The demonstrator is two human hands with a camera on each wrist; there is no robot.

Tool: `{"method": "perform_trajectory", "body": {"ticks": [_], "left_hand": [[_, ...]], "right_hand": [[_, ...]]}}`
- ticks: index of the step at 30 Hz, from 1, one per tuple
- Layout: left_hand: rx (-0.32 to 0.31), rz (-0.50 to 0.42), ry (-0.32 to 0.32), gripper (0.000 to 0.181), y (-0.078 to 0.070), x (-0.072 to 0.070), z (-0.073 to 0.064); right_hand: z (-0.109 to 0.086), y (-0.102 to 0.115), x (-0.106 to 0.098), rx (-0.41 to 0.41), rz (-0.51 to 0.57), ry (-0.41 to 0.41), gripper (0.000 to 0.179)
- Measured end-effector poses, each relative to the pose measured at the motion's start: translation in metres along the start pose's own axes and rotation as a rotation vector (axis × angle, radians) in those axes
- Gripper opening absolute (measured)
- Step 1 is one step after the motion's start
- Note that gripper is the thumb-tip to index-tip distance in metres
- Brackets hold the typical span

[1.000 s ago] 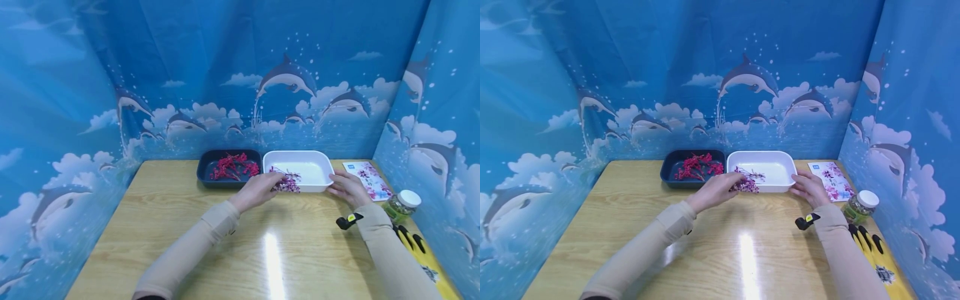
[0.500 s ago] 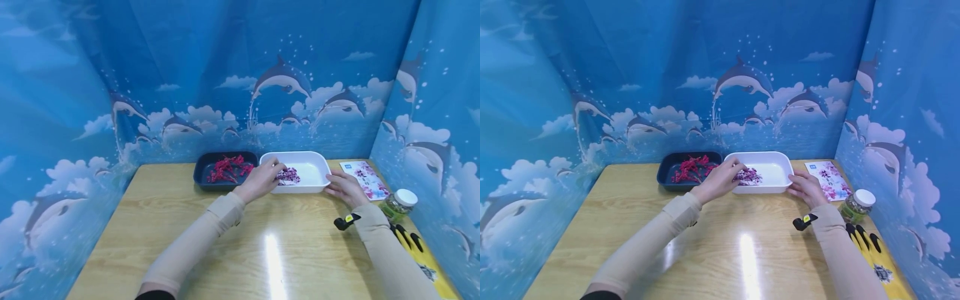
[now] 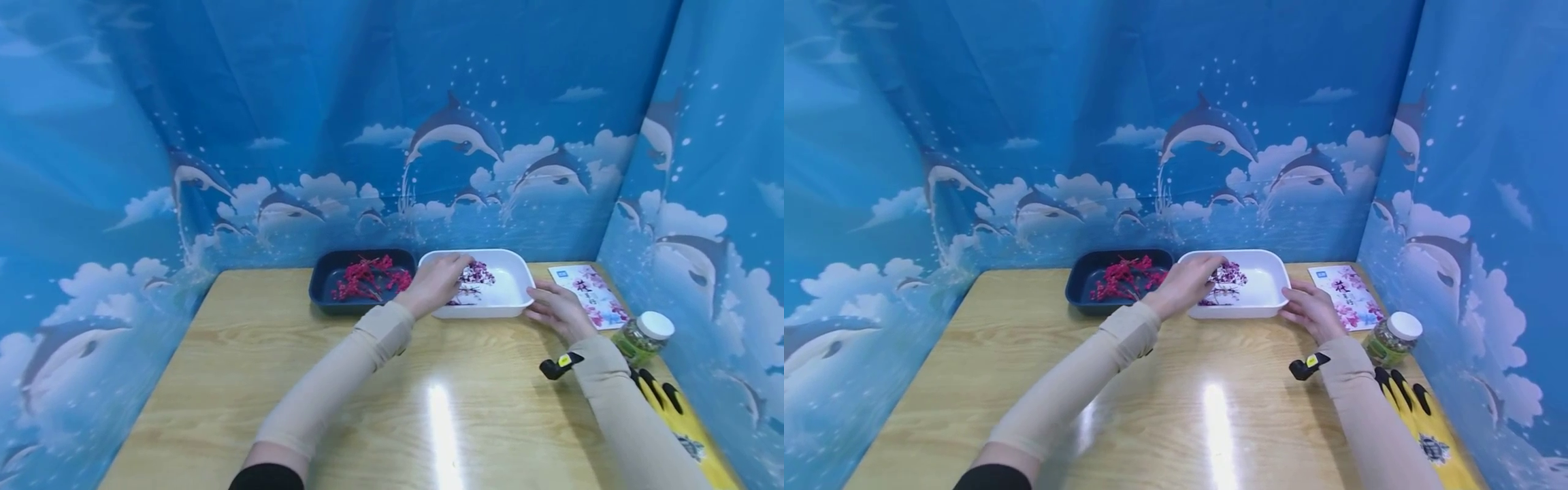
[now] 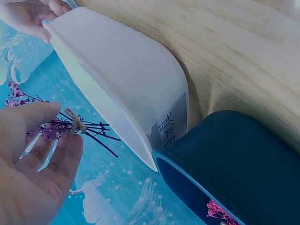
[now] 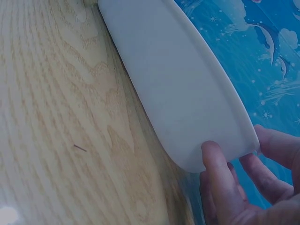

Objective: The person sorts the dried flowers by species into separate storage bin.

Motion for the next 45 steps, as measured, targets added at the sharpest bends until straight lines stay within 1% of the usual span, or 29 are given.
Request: {"method": "perform_trajectory", "body": {"ticks": [2,4,9,12,16,22,25,31,37,41,45], "left_hand": [[-0.016,0.014,0.010,0.040,0.000,0.001,0.004],[-0.046,0.016,0.036,0.042,-0.001,0.003,0.008],[-0.103,0.041,0.077,0.047,-0.003,0.009,0.015],[-0.129,0.024,0.098,0.047,-0.004,0.013,0.019],[-0.159,-0.026,0.122,0.048,-0.005,0.018,0.024],[-0.182,-0.071,0.132,0.045,-0.006,0.028,0.029],[-0.186,-0.068,0.129,0.044,-0.006,0.031,0.032],[-0.218,-0.069,0.140,0.048,-0.004,0.038,0.039],[-0.217,-0.069,0.124,0.047,-0.003,0.046,0.044],[-0.232,-0.106,0.108,0.052,-0.003,0.049,0.045],[-0.258,-0.185,0.103,0.059,-0.004,0.049,0.044]], "right_hand": [[-0.001,-0.001,0.001,0.000,-0.005,0.000,0.079],[-0.002,-0.001,0.001,0.000,-0.003,0.001,0.079],[-0.003,-0.003,0.000,-0.009,0.039,0.023,0.078],[-0.003,-0.006,-0.001,-0.019,0.054,0.025,0.075],[-0.002,-0.008,-0.002,-0.025,0.056,0.022,0.073],[-0.002,-0.011,-0.004,-0.023,0.034,0.008,0.074],[-0.001,-0.012,-0.004,-0.030,0.025,-0.003,0.074],[0.001,-0.014,-0.002,-0.034,0.019,-0.009,0.075],[0.001,-0.017,0.000,-0.053,0.017,0.006,0.074],[0.000,-0.020,0.000,-0.049,0.025,0.001,0.070],[-0.001,-0.020,0.002,-0.067,0.030,0.025,0.069]]}}
Point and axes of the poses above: each hand's wrist, its own z-axis towards the middle knuckle, its own x-axis out of the palm, y = z × x, the point moved 3 cm from there along z, towards the middle knuckle
